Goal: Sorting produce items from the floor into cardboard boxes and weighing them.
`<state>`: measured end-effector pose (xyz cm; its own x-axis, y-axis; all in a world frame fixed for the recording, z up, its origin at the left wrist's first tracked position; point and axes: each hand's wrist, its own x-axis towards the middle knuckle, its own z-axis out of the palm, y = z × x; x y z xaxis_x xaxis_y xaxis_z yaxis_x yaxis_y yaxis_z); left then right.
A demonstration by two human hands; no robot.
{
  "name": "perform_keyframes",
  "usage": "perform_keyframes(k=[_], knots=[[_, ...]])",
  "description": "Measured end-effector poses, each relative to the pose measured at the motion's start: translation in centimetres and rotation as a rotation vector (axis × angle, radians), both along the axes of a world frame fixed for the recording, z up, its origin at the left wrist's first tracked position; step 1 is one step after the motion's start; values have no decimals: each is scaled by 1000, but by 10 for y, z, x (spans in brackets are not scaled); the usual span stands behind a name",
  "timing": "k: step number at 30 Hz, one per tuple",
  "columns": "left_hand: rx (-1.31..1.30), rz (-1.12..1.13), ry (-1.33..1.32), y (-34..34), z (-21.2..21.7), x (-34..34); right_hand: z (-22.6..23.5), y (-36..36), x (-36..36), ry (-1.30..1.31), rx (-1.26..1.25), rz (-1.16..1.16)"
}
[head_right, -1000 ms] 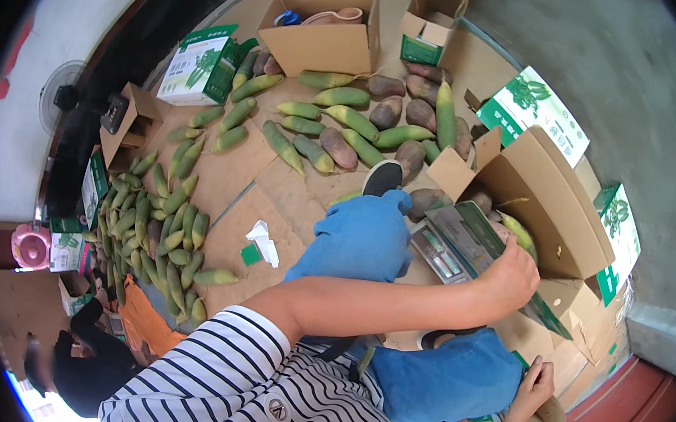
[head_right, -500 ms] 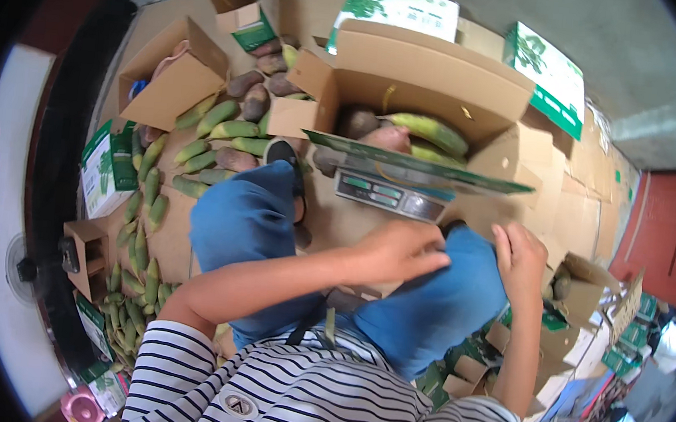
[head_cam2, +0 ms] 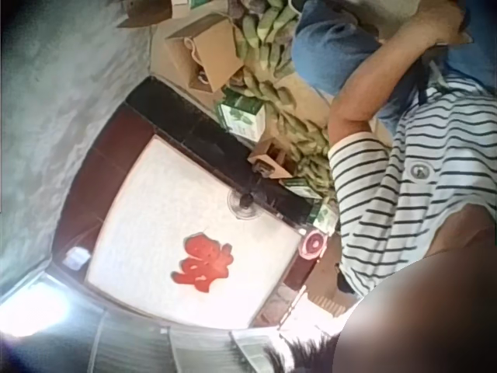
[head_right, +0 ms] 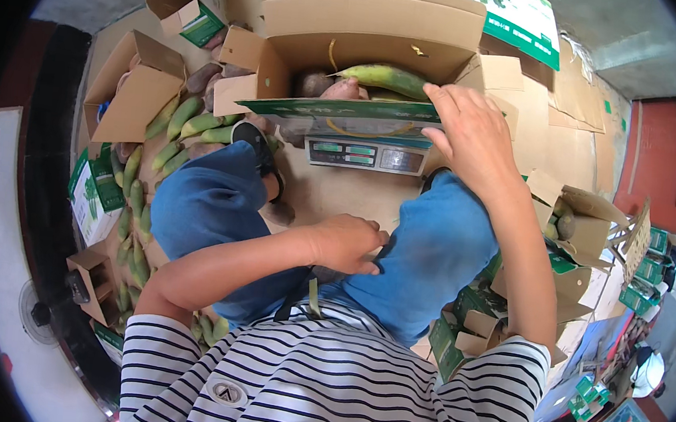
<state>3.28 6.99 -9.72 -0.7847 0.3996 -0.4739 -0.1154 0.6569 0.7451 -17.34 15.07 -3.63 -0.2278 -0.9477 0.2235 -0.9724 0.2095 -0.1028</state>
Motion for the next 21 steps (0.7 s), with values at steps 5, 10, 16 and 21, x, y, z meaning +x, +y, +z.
perform_keyframes(k=[5, 10, 16, 21], knots=[[44, 154, 24, 6, -1, -4, -4, -2, -6, -39, 114, 42], [538, 874, 62, -2, 0, -22, -2, -8, -11, -63, 60, 125], [1283, 1479, -449, -43, 24, -50, 14, -17, -14, -178, 229, 223], [1269, 1506, -368, -43, 25, -54, 28, -58, -43, -304, 437, 115]])
